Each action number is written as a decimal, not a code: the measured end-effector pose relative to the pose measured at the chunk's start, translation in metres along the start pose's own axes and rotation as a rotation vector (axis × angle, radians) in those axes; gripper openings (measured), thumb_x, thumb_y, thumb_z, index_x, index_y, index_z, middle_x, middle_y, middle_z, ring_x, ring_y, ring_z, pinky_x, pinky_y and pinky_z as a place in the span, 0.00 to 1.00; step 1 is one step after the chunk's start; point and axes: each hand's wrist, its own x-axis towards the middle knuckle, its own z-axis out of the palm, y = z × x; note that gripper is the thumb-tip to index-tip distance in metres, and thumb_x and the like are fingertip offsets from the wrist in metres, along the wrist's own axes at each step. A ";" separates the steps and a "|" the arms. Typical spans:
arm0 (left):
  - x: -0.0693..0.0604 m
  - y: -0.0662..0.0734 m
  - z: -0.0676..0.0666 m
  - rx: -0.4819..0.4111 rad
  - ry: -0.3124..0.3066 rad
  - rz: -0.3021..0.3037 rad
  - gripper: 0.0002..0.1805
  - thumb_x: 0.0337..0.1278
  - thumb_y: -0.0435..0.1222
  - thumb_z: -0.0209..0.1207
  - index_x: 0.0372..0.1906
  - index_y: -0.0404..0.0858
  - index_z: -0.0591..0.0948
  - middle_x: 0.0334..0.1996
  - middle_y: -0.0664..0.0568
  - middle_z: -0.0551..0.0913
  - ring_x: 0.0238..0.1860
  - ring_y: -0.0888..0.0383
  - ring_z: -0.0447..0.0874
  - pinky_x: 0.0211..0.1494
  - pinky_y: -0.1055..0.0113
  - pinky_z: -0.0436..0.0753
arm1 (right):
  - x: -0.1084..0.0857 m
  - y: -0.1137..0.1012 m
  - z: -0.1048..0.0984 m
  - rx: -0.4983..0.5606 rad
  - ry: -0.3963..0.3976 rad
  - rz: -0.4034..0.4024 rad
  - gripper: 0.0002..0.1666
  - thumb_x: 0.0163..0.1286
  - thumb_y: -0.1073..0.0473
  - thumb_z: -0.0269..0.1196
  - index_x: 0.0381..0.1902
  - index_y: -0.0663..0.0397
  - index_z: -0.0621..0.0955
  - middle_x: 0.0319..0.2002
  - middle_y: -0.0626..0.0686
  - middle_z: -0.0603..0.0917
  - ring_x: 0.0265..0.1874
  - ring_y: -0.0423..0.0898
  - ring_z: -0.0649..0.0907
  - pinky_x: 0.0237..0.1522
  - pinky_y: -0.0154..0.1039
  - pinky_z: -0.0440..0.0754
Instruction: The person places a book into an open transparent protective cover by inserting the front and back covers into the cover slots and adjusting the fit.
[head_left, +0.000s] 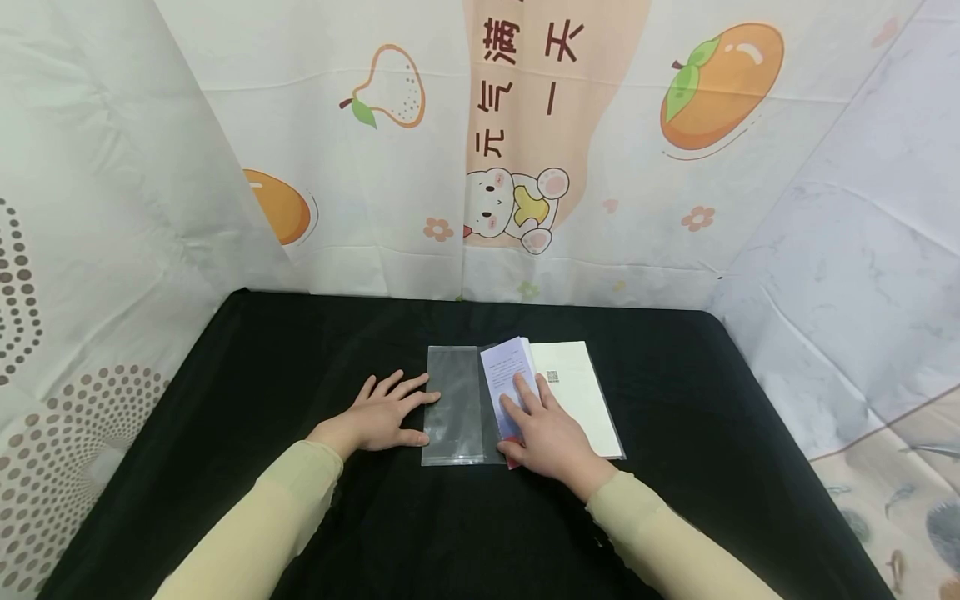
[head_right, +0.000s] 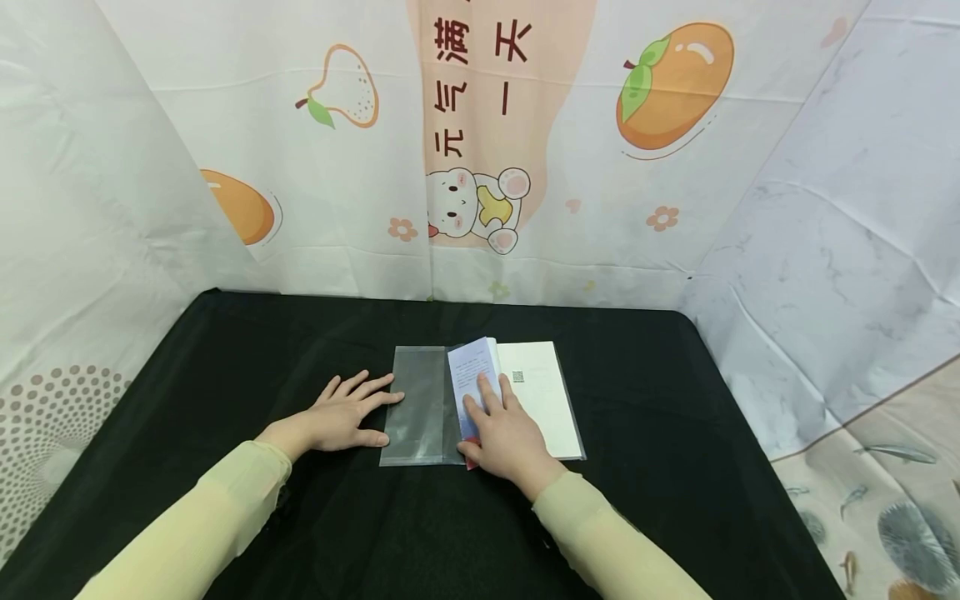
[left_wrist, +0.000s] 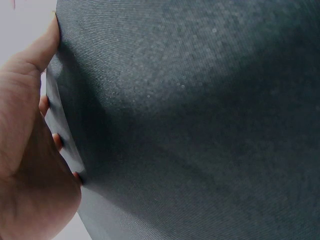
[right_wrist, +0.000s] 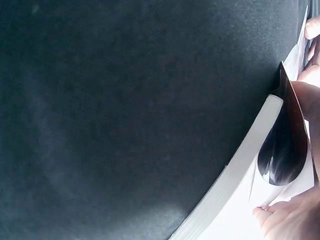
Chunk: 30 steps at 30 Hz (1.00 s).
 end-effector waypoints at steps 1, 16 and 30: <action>0.000 0.000 0.000 0.000 0.000 0.000 0.40 0.65 0.65 0.56 0.79 0.59 0.62 0.83 0.56 0.47 0.82 0.39 0.39 0.76 0.30 0.39 | 0.000 0.000 0.000 -0.005 0.000 -0.001 0.42 0.67 0.39 0.68 0.72 0.54 0.75 0.79 0.64 0.60 0.77 0.72 0.55 0.77 0.57 0.59; 0.000 0.000 0.000 0.002 0.000 -0.008 0.40 0.65 0.64 0.57 0.79 0.59 0.63 0.83 0.55 0.47 0.82 0.38 0.40 0.76 0.30 0.40 | 0.002 -0.003 0.002 -0.045 -0.010 0.004 0.42 0.68 0.37 0.66 0.72 0.52 0.74 0.79 0.63 0.60 0.77 0.72 0.55 0.77 0.57 0.59; 0.000 0.001 0.000 0.007 -0.004 -0.022 0.40 0.64 0.65 0.56 0.79 0.60 0.63 0.83 0.56 0.47 0.82 0.39 0.39 0.77 0.30 0.40 | 0.003 -0.009 0.002 -0.066 0.007 -0.003 0.41 0.69 0.34 0.63 0.72 0.51 0.75 0.78 0.63 0.61 0.76 0.73 0.56 0.76 0.58 0.59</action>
